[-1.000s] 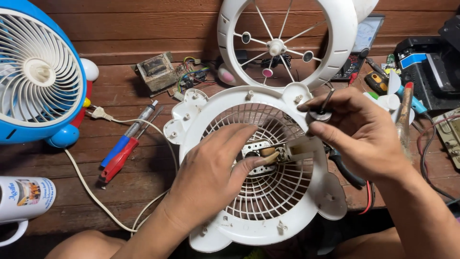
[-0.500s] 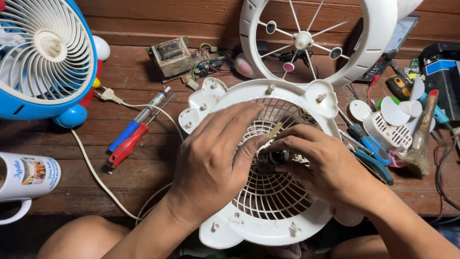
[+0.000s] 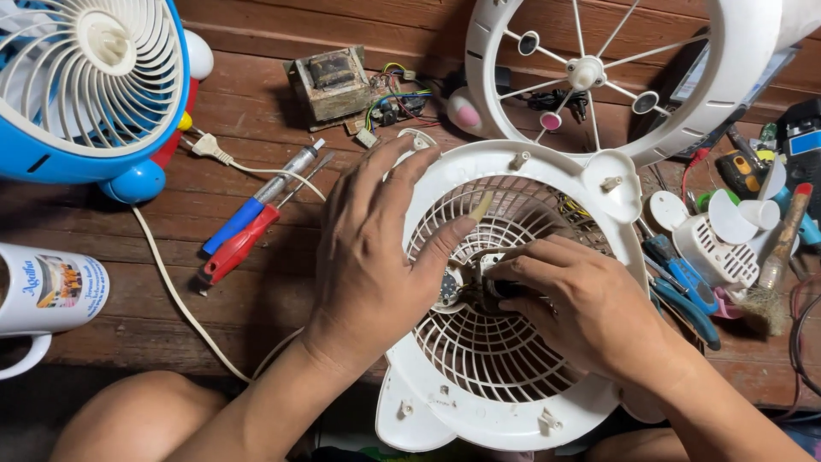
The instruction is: Disassembling a small electric fan and cleaning the motor housing and other internal components using a brush and cloth.
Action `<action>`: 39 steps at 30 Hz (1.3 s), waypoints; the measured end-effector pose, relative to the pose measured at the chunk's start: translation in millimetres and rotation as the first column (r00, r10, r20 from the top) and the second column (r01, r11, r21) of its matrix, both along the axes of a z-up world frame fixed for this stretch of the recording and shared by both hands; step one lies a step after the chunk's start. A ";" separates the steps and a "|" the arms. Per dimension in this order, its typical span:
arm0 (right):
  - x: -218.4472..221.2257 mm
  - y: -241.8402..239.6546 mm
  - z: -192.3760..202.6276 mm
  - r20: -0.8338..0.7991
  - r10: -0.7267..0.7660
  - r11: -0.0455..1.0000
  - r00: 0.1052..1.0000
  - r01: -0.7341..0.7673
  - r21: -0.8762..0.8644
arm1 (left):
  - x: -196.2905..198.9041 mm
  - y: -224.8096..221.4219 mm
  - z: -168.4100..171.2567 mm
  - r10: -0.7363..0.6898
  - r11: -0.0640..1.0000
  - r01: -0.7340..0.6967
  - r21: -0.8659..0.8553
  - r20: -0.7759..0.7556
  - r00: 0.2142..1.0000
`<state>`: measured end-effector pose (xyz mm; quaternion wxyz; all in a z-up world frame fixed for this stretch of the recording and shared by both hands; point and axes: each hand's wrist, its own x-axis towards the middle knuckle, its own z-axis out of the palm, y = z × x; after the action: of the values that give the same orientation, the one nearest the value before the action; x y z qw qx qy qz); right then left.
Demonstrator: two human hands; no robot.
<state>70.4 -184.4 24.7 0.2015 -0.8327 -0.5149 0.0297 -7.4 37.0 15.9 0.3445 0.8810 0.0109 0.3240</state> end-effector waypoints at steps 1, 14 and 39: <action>0.5 0.5 -1.6 -0.002 0.004 1.000 1.000 -0.004 -0.003 | 0.0 -0.6 0.1 0.004 1.000 -0.004 -0.003 -0.002 1.000; 5.6 -9.4 -10.2 0.049 0.100 0.995 0.994 -0.100 -0.001 | -2.7 -6.9 -6.6 0.002 0.984 0.003 0.178 -0.027 1.000; 6.4 -0.5 -15.3 0.275 0.091 0.995 0.957 -0.074 -0.072 | -3.4 -6.3 -6.1 0.004 0.981 0.001 0.195 -0.023 1.000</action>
<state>76.8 -184.9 9.4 0.1003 -0.8123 -0.5711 -0.0631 -10.9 30.7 9.8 0.2560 0.9143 -0.0160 0.3133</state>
